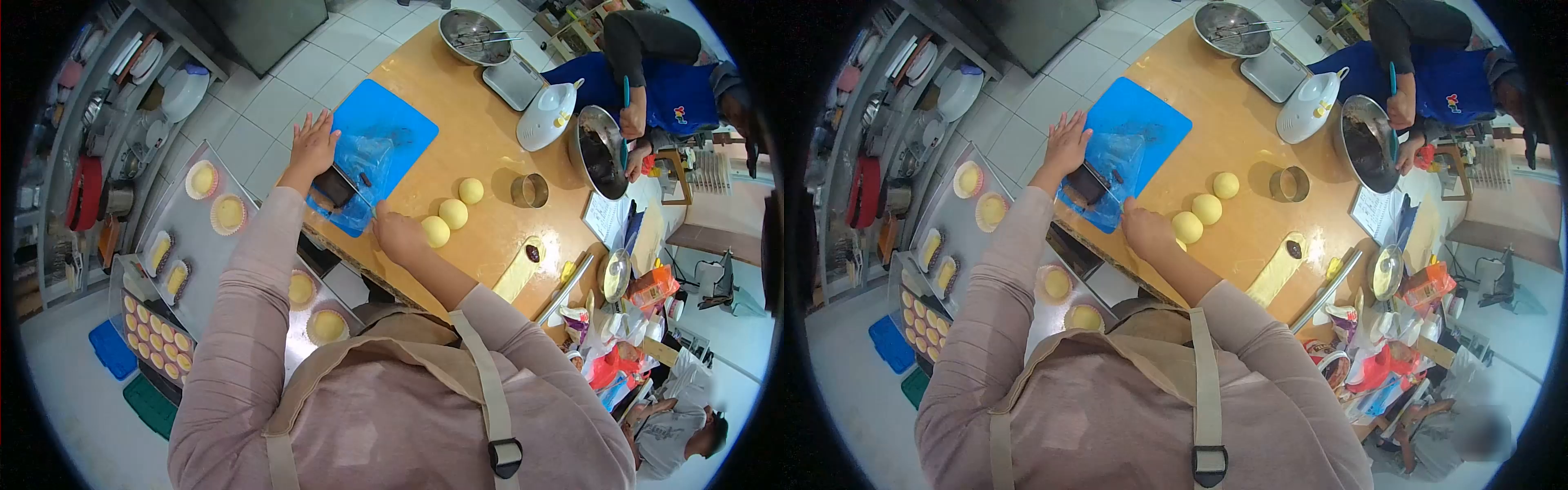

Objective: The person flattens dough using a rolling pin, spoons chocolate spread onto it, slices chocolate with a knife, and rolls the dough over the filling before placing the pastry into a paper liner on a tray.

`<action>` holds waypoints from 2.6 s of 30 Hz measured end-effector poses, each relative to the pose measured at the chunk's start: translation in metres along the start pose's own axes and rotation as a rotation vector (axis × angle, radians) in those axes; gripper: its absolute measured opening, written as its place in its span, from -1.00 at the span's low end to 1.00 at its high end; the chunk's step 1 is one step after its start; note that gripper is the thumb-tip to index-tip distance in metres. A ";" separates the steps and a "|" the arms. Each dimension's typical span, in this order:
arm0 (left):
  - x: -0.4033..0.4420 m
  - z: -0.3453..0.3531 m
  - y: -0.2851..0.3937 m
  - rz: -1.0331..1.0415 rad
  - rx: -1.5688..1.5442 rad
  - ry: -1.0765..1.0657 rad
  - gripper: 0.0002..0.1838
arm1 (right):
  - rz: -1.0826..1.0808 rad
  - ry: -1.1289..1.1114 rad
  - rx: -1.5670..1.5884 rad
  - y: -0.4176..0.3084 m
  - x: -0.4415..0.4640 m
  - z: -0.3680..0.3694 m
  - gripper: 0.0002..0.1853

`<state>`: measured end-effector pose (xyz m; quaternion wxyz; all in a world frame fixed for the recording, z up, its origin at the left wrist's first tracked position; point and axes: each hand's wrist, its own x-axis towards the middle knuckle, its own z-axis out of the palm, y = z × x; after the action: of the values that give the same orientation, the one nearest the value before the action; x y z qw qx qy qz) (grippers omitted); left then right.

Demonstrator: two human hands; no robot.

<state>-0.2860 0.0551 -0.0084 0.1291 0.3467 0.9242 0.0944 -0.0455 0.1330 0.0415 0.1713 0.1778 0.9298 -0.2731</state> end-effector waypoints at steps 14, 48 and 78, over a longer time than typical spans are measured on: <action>0.007 0.019 -0.017 -0.037 -0.184 -0.080 -0.29 | 0.021 -0.069 -0.038 0.002 0.010 0.001 -0.74; -0.068 -0.028 0.027 0.477 -0.045 0.282 -0.27 | 0.043 0.080 0.237 0.039 0.043 -0.033 -0.53; -0.048 -0.027 0.041 0.459 0.101 0.029 -0.20 | 0.072 0.075 0.308 0.048 0.050 -0.015 -0.54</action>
<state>-0.2336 0.0514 0.0362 0.0732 0.5525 0.8264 0.0798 -0.0729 0.1910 0.0111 0.1171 0.2454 0.8755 -0.3994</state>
